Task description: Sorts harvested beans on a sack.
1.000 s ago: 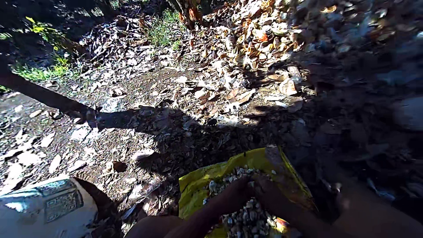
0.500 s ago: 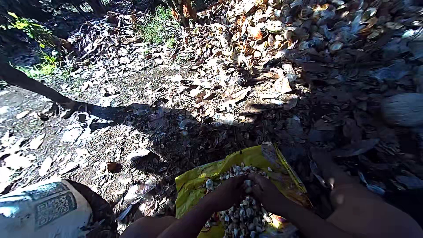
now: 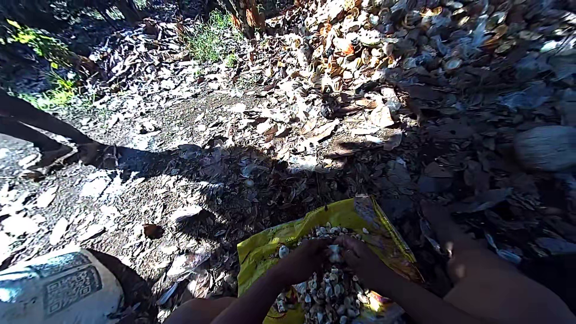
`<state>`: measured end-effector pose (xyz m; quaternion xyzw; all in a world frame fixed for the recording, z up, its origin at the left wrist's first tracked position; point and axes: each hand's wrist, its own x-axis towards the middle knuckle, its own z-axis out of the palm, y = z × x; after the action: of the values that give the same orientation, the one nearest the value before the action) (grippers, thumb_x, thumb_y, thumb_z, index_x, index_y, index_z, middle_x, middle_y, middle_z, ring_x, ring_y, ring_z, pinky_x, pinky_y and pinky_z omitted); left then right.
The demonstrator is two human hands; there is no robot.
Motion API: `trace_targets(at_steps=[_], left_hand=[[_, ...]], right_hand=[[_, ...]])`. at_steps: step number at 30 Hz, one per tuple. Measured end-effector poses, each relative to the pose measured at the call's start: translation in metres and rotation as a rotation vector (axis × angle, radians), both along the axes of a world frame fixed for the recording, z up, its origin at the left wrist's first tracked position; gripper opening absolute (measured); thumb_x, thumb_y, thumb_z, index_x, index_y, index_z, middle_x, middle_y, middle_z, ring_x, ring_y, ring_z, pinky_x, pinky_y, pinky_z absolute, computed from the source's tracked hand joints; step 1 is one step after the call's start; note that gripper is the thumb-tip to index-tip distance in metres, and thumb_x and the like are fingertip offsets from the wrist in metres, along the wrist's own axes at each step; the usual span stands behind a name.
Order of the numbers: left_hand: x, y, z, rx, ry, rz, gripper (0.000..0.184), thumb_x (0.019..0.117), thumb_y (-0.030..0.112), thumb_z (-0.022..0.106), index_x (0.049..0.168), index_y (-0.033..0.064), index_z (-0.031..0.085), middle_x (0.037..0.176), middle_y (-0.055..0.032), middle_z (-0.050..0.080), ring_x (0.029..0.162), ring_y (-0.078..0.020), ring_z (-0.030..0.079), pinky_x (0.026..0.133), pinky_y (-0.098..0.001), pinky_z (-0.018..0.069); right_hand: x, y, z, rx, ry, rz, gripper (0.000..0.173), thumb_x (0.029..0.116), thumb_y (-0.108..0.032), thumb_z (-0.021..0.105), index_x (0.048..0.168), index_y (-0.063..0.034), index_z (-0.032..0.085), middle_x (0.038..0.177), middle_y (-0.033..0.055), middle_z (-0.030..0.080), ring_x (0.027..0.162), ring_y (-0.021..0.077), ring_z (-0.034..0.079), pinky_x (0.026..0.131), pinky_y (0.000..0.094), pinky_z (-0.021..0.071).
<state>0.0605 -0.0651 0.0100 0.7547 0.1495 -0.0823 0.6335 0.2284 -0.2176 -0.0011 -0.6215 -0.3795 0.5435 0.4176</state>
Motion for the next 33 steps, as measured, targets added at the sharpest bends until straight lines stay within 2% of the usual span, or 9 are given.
trace_targets(at_steps=[4,10,17,20,21,23,25,28,33], left_hand=[[0.000,0.003,0.001,-0.040,-0.013,-0.001,0.039,0.1104,0.019,0.045,0.146,0.0059,0.053,0.112,-0.0061,0.069,0.089,-0.0096,0.066,0.086,-0.0295,0.0565],[-0.001,0.005,0.004,-0.115,-0.002,0.013,0.039,0.1104,0.020,0.046,0.147,0.0077,0.052,0.105,-0.0047,0.069,0.083,-0.0095,0.066,0.081,-0.0294,0.0574],[-0.002,0.006,-0.001,-0.254,-0.031,0.064,0.039,0.1093,0.017,0.048,0.147,0.0103,0.053,0.105,-0.0040,0.069,0.082,-0.0104,0.065,0.077,-0.0299,0.0575],[-0.001,0.006,-0.002,-0.264,-0.046,0.084,0.037,0.1089,0.017,0.049,0.144,0.0091,0.057,0.108,-0.0044,0.070,0.085,-0.0103,0.065,0.079,-0.0291,0.0569],[-0.001,0.006,-0.003,-0.283,-0.055,0.097,0.037,0.1091,0.017,0.048,0.144,0.0088,0.057,0.102,-0.0046,0.069,0.082,-0.0110,0.064,0.077,-0.0291,0.0562],[0.000,0.003,-0.005,-0.333,-0.050,0.128,0.038,0.1101,0.018,0.044,0.146,0.0097,0.054,0.093,-0.0063,0.067,0.077,-0.0142,0.064,0.072,-0.0312,0.0560],[0.001,0.000,-0.010,-0.362,-0.030,0.166,0.041,0.1107,0.019,0.041,0.150,0.0115,0.051,0.094,-0.0098,0.068,0.077,-0.0176,0.065,0.072,-0.0344,0.0576],[0.003,-0.005,-0.017,-0.370,0.005,0.225,0.042,0.1107,0.018,0.040,0.151,0.0122,0.048,0.095,-0.0119,0.070,0.076,-0.0199,0.067,0.071,-0.0362,0.0589],[0.003,-0.006,-0.026,-0.307,0.070,0.257,0.049,0.0961,0.003,0.045,0.144,0.0102,0.050,0.104,-0.0084,0.069,0.081,-0.0171,0.066,0.068,-0.0329,0.0557]], right_hand=[[0.000,0.000,-0.001,0.022,0.051,-0.010,0.031,0.1026,-0.012,0.037,0.124,-0.0081,0.060,0.095,0.0031,0.068,0.071,0.0106,0.065,0.062,0.0289,0.0562],[0.001,0.001,-0.001,0.039,0.179,-0.039,0.031,0.1024,-0.011,0.036,0.122,-0.0069,0.060,0.086,0.0044,0.065,0.061,0.0130,0.060,0.055,0.0303,0.0552],[0.001,0.000,0.000,0.082,0.295,-0.094,0.032,0.1024,-0.008,0.033,0.117,-0.0043,0.062,0.089,0.0095,0.066,0.064,0.0188,0.064,0.058,0.0377,0.0590],[0.003,0.002,0.000,0.091,0.275,-0.099,0.035,0.1026,-0.007,0.034,0.114,-0.0049,0.066,0.110,0.0109,0.070,0.076,0.0208,0.070,0.062,0.0387,0.0619],[0.003,0.002,-0.001,0.092,0.269,-0.103,0.035,0.1029,-0.008,0.034,0.114,-0.0060,0.067,0.109,0.0089,0.070,0.075,0.0184,0.068,0.061,0.0352,0.0600],[-0.001,0.004,-0.004,0.084,0.323,-0.162,0.034,0.1051,-0.012,0.034,0.115,-0.0046,0.066,0.087,0.0060,0.066,0.061,0.0127,0.056,0.055,0.0280,0.0482],[-0.003,0.004,-0.004,0.006,0.414,-0.244,0.032,0.1090,-0.017,0.036,0.117,-0.0025,0.063,0.083,0.0088,0.064,0.058,0.0162,0.058,0.057,0.0326,0.0548],[-0.005,0.006,-0.002,-0.120,0.486,-0.361,0.030,0.1113,-0.018,0.036,0.120,-0.0010,0.060,0.087,0.0140,0.067,0.062,0.0249,0.067,0.062,0.0446,0.0628],[-0.002,0.009,-0.007,-0.176,0.242,-0.283,0.033,0.1076,-0.009,0.033,0.126,-0.0036,0.060,0.105,0.0134,0.073,0.070,0.0254,0.072,0.064,0.0411,0.0633]])
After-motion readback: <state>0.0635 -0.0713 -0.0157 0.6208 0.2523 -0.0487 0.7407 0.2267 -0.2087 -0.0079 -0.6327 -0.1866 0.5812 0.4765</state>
